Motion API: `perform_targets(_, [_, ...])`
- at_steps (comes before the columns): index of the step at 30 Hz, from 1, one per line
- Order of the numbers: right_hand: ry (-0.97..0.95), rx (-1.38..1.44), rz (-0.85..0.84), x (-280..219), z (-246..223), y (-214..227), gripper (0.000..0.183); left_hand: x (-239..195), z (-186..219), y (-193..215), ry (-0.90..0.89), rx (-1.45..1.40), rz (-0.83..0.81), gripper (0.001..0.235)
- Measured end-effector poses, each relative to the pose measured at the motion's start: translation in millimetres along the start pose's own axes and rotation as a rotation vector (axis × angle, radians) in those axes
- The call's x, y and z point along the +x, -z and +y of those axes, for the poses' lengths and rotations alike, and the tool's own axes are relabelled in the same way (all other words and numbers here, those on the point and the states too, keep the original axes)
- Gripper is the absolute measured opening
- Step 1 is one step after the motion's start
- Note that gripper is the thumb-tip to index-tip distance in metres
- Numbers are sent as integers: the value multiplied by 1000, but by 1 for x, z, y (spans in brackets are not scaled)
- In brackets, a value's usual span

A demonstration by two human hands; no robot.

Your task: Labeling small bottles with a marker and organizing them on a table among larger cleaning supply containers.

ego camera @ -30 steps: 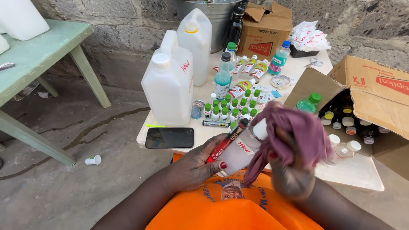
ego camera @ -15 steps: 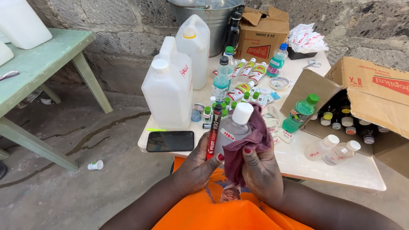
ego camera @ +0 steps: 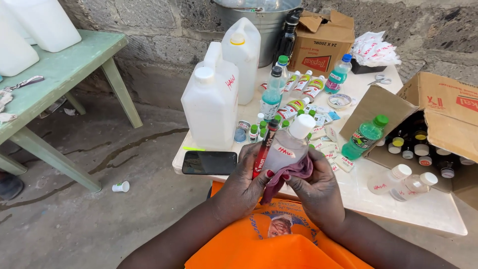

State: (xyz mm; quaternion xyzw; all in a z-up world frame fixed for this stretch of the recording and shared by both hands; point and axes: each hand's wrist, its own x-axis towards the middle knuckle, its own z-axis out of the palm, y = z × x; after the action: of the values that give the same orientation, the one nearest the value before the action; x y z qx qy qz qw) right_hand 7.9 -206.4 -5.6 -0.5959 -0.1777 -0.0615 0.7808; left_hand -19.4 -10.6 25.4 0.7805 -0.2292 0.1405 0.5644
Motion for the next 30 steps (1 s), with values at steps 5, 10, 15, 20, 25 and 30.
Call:
perform_targets(5, [-76,-226,-87,10,-6,-4,29,-5,-4,-4,-105,26,132,49])
perform_targets(10, [-201,-20,-42,15,2,-19,38,-6,-9,-6,-8,9,153,49])
perform_targets(15, [-215,5,113,23,28,-17,26,-4,-33,-13,67,-59,167,48])
perform_targets(20, [-278,-199,113,38,12,-45,31,-8,-65,-17,110,-52,371,39])
perform_targets(25, [-446,149,5,48,9,-53,63,-11,-80,-11,153,-19,394,44])
perform_targets(30, [-465,159,28,58,16,-57,61,-14,-78,-19,156,-72,338,46])
